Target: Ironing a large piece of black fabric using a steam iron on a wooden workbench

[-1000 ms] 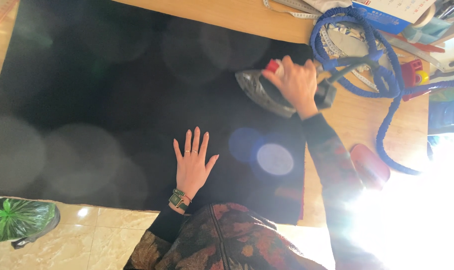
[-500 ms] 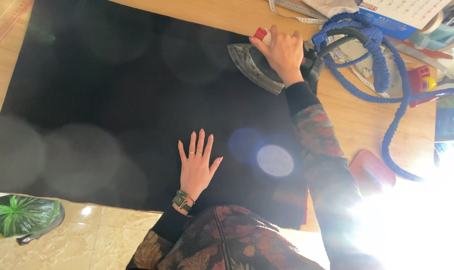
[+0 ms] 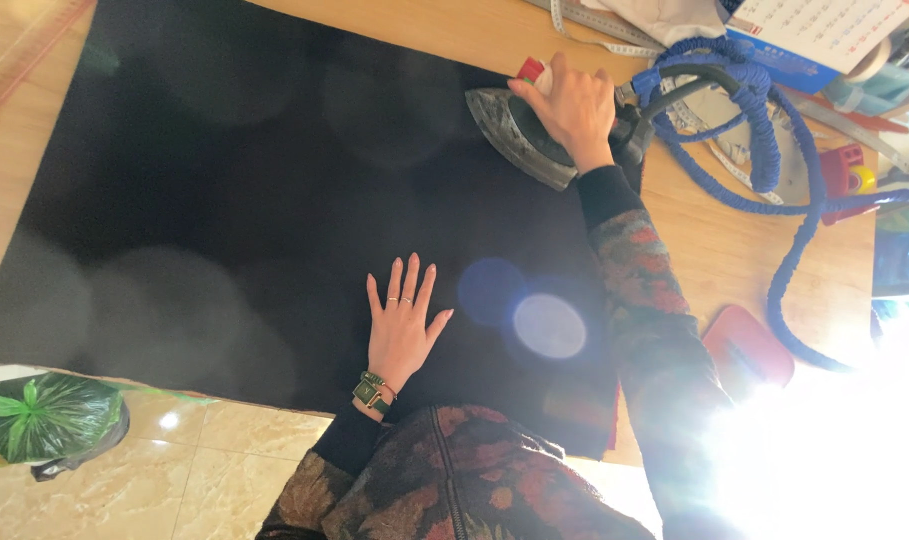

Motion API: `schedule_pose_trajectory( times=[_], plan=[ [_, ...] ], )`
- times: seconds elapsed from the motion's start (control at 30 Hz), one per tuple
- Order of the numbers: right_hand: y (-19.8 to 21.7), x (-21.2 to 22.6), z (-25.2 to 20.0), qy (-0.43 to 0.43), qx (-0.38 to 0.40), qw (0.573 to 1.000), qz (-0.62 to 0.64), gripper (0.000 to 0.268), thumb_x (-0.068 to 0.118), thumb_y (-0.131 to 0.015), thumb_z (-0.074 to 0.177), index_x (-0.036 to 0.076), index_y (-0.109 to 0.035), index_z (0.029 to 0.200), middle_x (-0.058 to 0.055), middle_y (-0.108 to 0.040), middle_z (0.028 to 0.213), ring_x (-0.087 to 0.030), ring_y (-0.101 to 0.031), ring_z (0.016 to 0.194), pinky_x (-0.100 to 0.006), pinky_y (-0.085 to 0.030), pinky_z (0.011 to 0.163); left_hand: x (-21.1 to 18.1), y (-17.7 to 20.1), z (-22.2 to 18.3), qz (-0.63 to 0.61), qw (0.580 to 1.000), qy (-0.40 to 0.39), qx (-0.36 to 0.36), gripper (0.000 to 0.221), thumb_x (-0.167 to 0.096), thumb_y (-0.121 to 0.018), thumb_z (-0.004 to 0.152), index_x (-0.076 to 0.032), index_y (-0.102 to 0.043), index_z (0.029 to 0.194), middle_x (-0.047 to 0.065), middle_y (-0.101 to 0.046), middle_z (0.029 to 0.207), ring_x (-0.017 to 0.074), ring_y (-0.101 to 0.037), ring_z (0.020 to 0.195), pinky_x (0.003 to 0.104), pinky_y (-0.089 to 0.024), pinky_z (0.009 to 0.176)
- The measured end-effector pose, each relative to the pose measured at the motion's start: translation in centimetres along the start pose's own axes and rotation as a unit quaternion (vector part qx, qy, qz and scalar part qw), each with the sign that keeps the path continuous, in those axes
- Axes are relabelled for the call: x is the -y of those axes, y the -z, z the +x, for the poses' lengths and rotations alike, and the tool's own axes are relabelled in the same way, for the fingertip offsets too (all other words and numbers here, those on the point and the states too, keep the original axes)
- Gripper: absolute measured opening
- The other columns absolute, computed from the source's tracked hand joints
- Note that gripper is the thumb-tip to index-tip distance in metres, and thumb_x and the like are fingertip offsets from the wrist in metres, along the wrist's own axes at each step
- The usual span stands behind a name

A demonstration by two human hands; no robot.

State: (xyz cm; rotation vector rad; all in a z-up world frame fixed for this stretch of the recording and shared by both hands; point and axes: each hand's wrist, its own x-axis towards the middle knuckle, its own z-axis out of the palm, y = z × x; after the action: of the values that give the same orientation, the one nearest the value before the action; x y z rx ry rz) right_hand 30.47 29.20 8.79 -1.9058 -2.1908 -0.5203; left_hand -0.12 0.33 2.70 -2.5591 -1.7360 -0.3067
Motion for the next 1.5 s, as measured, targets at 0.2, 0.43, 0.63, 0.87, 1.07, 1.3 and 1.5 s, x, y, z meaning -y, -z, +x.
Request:
schedule_pose_trajectory(
  times=[0.2, 0.43, 0.63, 0.87, 1.07, 1.3, 1.5],
  plan=[
    [1.6, 0.7, -3.5, 0.020, -0.030, 0.999, -0.034, 0.069, 0.082, -0.055, 0.103, 0.015, -0.060, 0.092, -0.008, -0.060, 0.055, -0.040, -0.065, 0.054, -0.046, -0.048, 0.057, 0.0, 0.2, 0.1, -0.019, 1.000, -0.001, -0.009, 0.071, -0.061, -0.040, 0.103, -0.015, -0.041, 0.157, 0.014, -0.035, 0.165, 0.0353, -0.033, 0.151, 0.065, -0.024, 0.119],
    [8.2, 2.5, -12.2, 0.086, -0.053, 0.994, -0.037, 0.063, 0.081, -0.057, 0.096, 0.020, -0.056, 0.084, -0.007, -0.066, 0.056, -0.026, -0.072, 0.056, -0.034, -0.050, 0.075, -0.2, -1.7, -0.3, -0.042, 0.999, 0.029, 0.018, 0.071, -0.063, -0.034, 0.104, -0.022, -0.029, 0.161, 0.012, -0.023, 0.170, 0.0308, -0.020, 0.157, 0.067, -0.013, 0.123],
    [12.1, 3.9, -18.1, 0.086, -0.013, 0.996, -0.014, 0.061, 0.080, -0.061, 0.087, 0.020, -0.055, 0.079, -0.007, -0.062, 0.050, -0.025, -0.069, 0.051, -0.033, -0.050, 0.076, -0.2, -1.6, -0.3, -0.039, 0.999, 0.027, -0.002, 0.070, -0.062, -0.036, 0.104, -0.021, -0.031, 0.160, 0.013, -0.025, 0.169, 0.0319, -0.023, 0.156, 0.066, -0.014, 0.123],
    [9.2, 1.9, -17.2, 0.051, -0.040, 0.996, -0.054, 0.065, 0.087, -0.061, 0.085, 0.022, -0.055, 0.082, -0.001, -0.062, 0.050, -0.018, -0.068, 0.050, -0.029, -0.046, 0.073, -0.2, -1.8, -0.3, -0.029, 0.999, 0.023, 0.009, 0.072, -0.063, -0.036, 0.103, -0.022, -0.028, 0.161, 0.012, -0.024, 0.169, 0.0320, -0.021, 0.156, 0.066, -0.014, 0.123],
    [5.6, -1.2, -12.3, 0.035, -0.059, 0.995, -0.070, 0.067, 0.088, -0.060, 0.091, 0.021, -0.056, 0.087, -0.003, -0.065, 0.055, -0.021, -0.070, 0.054, -0.033, -0.048, 0.074, -0.2, -1.7, -0.3, -0.037, 0.999, 0.022, 0.011, 0.071, -0.063, -0.036, 0.104, -0.022, -0.027, 0.162, 0.012, -0.024, 0.169, 0.0316, -0.021, 0.156, 0.065, -0.013, 0.123],
    [1.3, -4.8, -6.7, 0.014, -0.055, 0.997, -0.050, 0.073, 0.089, -0.056, 0.100, 0.017, -0.057, 0.090, -0.010, -0.070, 0.061, -0.031, -0.073, 0.059, -0.038, -0.046, 0.076, -0.1, -1.7, -0.3, -0.044, 0.999, 0.018, 0.013, 0.070, -0.062, -0.035, 0.104, -0.021, -0.027, 0.162, 0.013, -0.023, 0.169, 0.0313, -0.021, 0.156, 0.066, -0.013, 0.123],
    [2.0, -5.7, -4.4, 0.005, 0.025, 0.999, -0.020, 0.077, 0.090, -0.051, 0.101, 0.015, -0.066, 0.104, -0.019, -0.073, 0.068, -0.038, -0.076, 0.071, -0.040, -0.047, 0.077, -0.2, -0.9, -0.1, -0.073, 0.997, 0.017, -0.004, 0.071, -0.059, -0.049, 0.100, -0.018, -0.040, 0.156, 0.015, -0.031, 0.167, 0.0337, -0.030, 0.153, 0.068, -0.019, 0.120]
  ],
)
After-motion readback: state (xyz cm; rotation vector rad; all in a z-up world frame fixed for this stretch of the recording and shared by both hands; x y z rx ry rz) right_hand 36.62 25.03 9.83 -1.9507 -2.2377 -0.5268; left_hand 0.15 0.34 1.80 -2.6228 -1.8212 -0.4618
